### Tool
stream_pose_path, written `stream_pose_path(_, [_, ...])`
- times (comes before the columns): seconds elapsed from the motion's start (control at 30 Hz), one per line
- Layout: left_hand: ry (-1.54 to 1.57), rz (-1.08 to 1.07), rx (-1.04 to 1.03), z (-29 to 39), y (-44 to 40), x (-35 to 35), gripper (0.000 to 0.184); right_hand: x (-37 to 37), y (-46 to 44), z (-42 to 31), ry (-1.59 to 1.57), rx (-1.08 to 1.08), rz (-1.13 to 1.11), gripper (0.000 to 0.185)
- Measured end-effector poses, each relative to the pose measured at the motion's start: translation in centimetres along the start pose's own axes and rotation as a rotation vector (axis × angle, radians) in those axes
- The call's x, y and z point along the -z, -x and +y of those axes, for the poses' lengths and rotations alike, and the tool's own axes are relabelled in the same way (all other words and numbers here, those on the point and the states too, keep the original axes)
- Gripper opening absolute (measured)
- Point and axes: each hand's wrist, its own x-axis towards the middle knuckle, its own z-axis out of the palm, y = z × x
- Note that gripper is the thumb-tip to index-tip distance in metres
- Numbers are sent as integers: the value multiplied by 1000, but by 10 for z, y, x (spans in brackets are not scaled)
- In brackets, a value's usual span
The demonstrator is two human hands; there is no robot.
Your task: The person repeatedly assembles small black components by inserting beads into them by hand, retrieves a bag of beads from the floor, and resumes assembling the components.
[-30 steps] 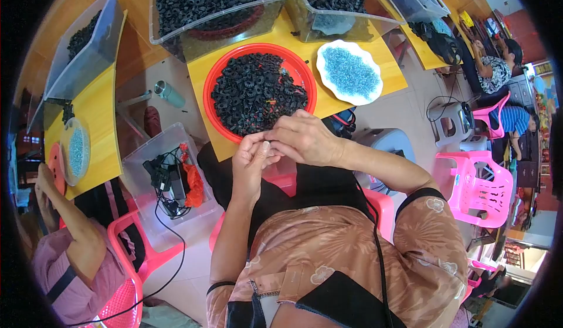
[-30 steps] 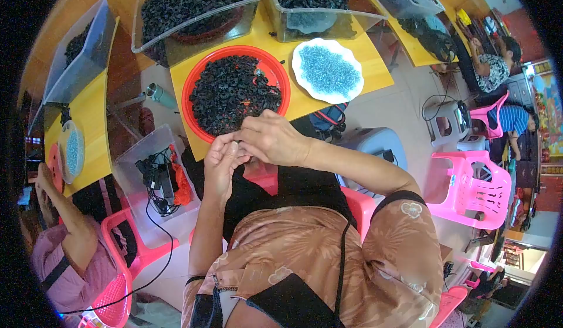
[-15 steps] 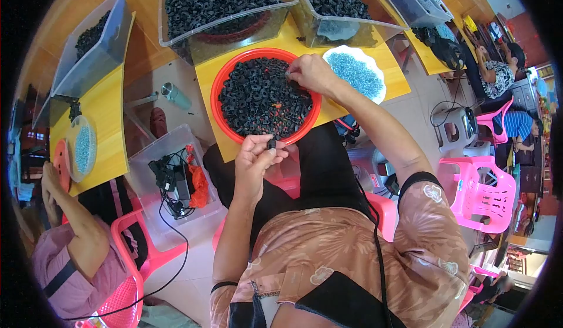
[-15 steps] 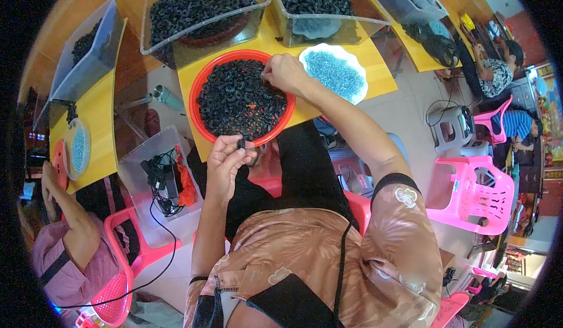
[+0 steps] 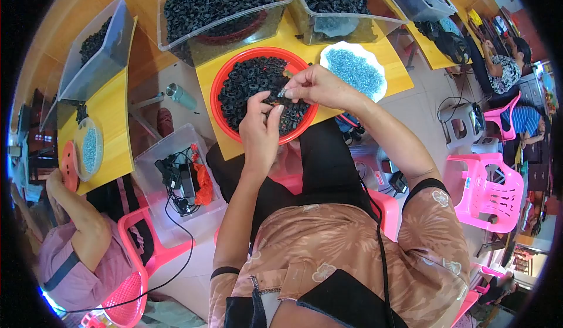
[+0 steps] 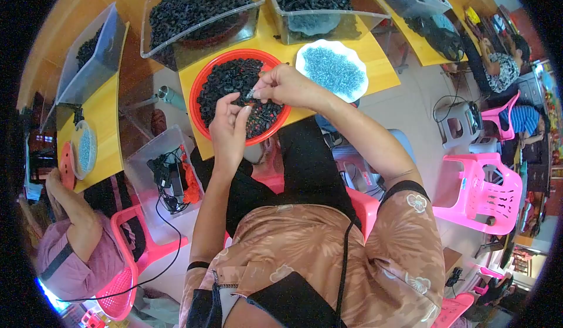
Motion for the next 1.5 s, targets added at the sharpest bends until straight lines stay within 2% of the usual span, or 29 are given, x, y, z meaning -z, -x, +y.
stream_pose_path(0.13, [-293,57,-285,2,-3,-8,11,-5,6,2,68,1,-34,12])
stream_pose_path(0.23, [-328,54,-310,3,-1,-7,10,-9,10,5,91,50,-28,13])
stream_pose_path(0.33, [-46,-49,12,-12,-1,-4,7,-22,17,9,406,480,173,12])
stream_pose_path(0.43, [635,-89,295,-13,-3,-7,11,-30,23,8,774,687,318,14])
stream_pose_path(0.57, [757,-39,371,-6,-4,-9,11,-30,27,9,964,820,332,18])
stream_pose_path(0.63, [739,25,365,-2,-1,-15,11,-32,27,15,937,814,348,17])
stream_pose_path(0.67, [645,47,299,-4,0,-17,11,-33,27,17,923,810,355,17])
stream_pose_path(0.73, [458,85,167,-8,2,-20,11,-33,25,15,625,706,305,16])
stream_pose_path(0.77, [267,113,67,-8,3,-19,11,-32,24,14,478,650,280,16])
stream_pose_path(0.83, [-115,162,-137,-1,3,-14,11,-30,24,2,295,365,201,18])
stream_pose_path(0.87, [-163,171,-202,3,3,-14,11,-28,23,-2,202,223,159,21])
stream_pose_path(0.93, [-261,194,-334,10,3,-13,11,-27,16,3,114,275,135,19])
stream_pose_path(1.07, [-412,189,-339,11,6,-11,12,-26,9,14,-13,294,90,14])
stream_pose_path(1.13, [-487,181,-395,5,5,-10,11,-29,11,18,176,475,190,14])
stream_pose_path(1.23, [379,-229,302,-12,0,0,11,-29,15,18,471,778,317,13])
stream_pose_path(1.27, [559,-280,396,-13,-1,4,10,-29,16,16,570,886,354,14])
stream_pose_path(1.33, [920,-378,581,-1,-2,12,9,-31,18,13,433,739,303,14])
stream_pose_path(1.43, [586,-194,303,-12,1,1,10,-33,20,6,100,413,184,17])
stream_pose_path(1.47, [386,-119,172,-12,2,-1,10,-34,20,4,-33,286,135,18])
stream_pose_path(1.5, [185,-41,41,-7,3,-1,10,-32,19,2,45,220,116,20])
